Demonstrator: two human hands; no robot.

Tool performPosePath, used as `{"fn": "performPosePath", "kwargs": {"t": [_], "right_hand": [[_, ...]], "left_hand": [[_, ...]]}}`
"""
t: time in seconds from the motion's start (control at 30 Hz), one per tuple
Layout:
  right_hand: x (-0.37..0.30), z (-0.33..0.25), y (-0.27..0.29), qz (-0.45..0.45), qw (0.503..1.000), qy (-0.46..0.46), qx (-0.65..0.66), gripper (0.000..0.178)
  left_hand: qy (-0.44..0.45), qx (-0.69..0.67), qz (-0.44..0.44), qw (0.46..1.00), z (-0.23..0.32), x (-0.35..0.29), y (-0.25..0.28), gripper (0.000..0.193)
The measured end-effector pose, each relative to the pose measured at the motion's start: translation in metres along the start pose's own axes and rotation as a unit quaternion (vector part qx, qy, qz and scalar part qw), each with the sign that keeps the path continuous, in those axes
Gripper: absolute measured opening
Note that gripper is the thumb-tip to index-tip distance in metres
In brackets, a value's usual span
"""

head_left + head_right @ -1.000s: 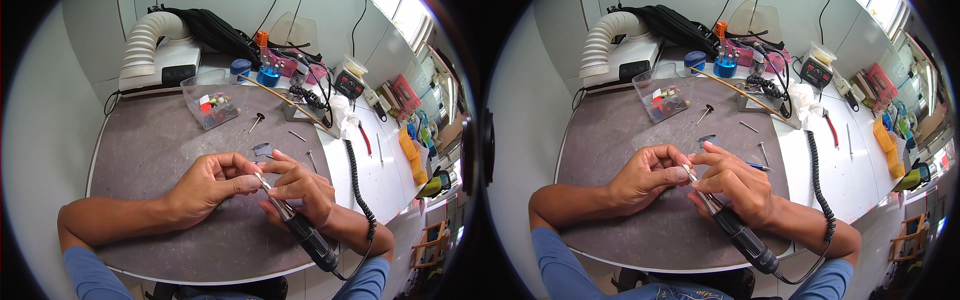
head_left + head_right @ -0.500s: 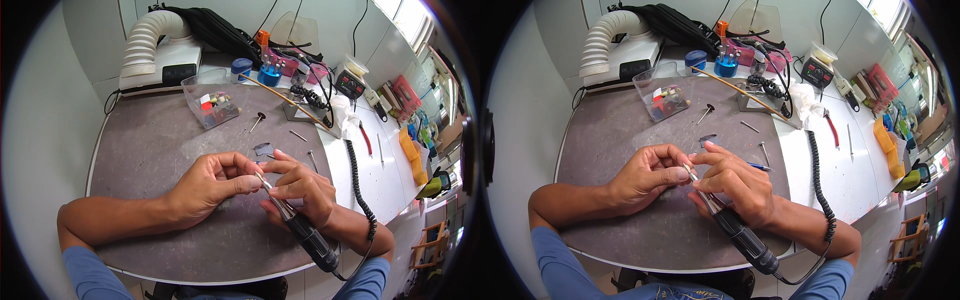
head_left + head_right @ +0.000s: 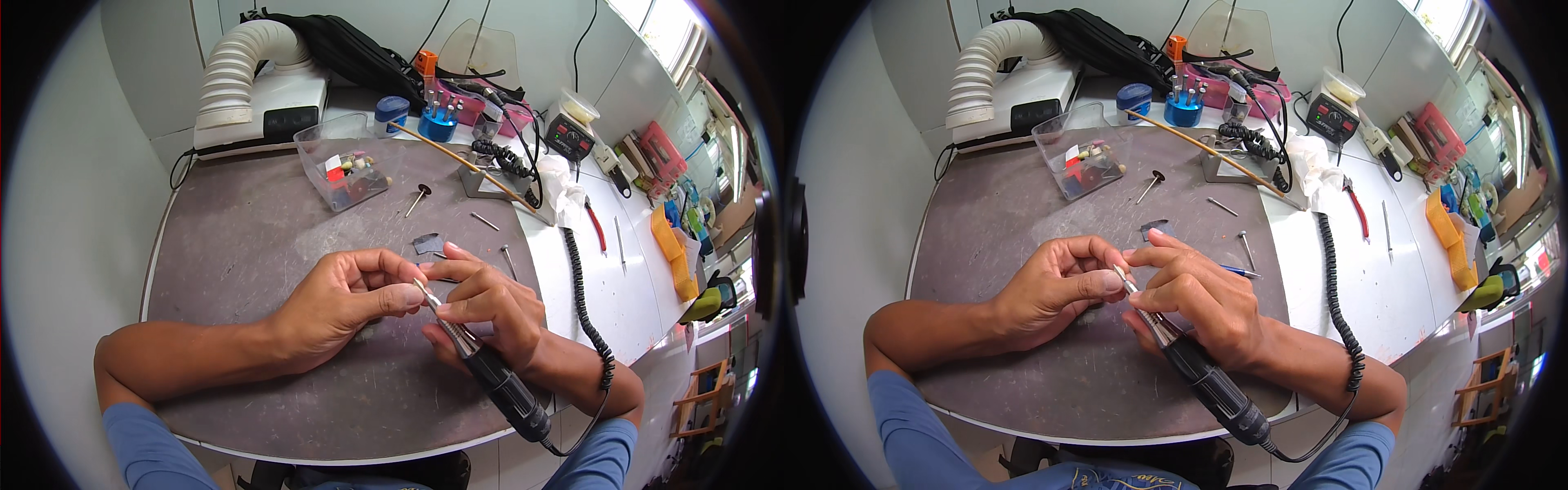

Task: The person holds a small dental part and uses a rotary handpiece tool to polish its surface, moving the tool across different areas of the part.

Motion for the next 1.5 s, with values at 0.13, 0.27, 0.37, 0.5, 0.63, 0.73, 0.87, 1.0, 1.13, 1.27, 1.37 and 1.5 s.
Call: {"fn": "performPosePath", "kwargs": {"t": [0.13,0.27,0.37,0.5,0.63,0.73,0.87,1.0,1.13,1.27,1.37,1.5], "right_hand": [[-0.0001,0.0007,0.0002,0.001,1.000,0.000,0.000,0.022],[0.0003,0.0000,0.0001,0.001,1.000,0.005,-0.003,0.022],[-0.0021,0.0007,0.0026,0.016,1.000,-0.003,0.002,0.022],[-0.0013,0.0002,0.0027,0.017,1.000,-0.001,0.006,0.022],[-0.0002,-0.0005,0.0020,0.011,1.000,0.002,0.001,0.023],[0.0007,-0.0022,0.0015,0.005,1.000,0.007,-0.007,0.023],[0.0006,-0.0008,0.0010,0.006,1.000,0.000,-0.002,0.022],[0.0013,-0.0009,0.0010,0.002,1.000,0.000,-0.001,0.021],[0.0008,0.0003,0.0015,0.007,1.000,-0.002,0.003,0.022],[0.0015,-0.0002,0.0003,0.000,1.000,-0.001,-0.003,0.022],[0.0019,-0.0009,0.0008,0.000,1.000,0.000,-0.004,0.022],[-0.0002,-0.0001,0.0005,-0.001,1.000,0.007,-0.012,0.024]], "left_hand": [[0.004,0.002,0.002,1.000,-0.0007,0.0002,0.0012,0.020],[-0.004,0.000,-0.005,1.000,0.0007,0.0000,-0.0009,0.019],[-0.004,0.000,-0.004,1.000,0.0028,-0.0015,-0.0037,0.019],[-0.008,0.008,-0.004,1.000,0.0034,-0.0013,-0.0022,0.019],[-0.009,0.002,-0.004,1.000,0.0016,-0.0005,-0.0010,0.019],[-0.006,0.003,-0.007,1.000,0.0014,0.0002,-0.0011,0.019],[-0.009,0.000,-0.006,1.000,0.0003,0.0007,0.0001,0.018],[-0.013,-0.003,-0.002,1.000,0.0003,0.0006,0.0005,0.018],[-0.021,-0.007,0.002,1.000,0.0017,-0.0003,0.0002,0.018],[-0.025,-0.008,0.001,1.000,0.0010,0.0002,0.0012,0.017],[-0.027,-0.007,0.004,1.000,0.0017,-0.0001,0.0009,0.017],[-0.034,0.001,0.002,0.999,0.0028,0.0002,0.0003,0.017]]}}
Point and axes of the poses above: each hand's wrist, its own x-axis towards the middle knuckle, its own y-axis out of the back of the hand, z = x × y, the point moved 10 cm from there along x, towards the middle knuckle, and after that the axes turned 11 degrees about y, right-handed, at the moved point
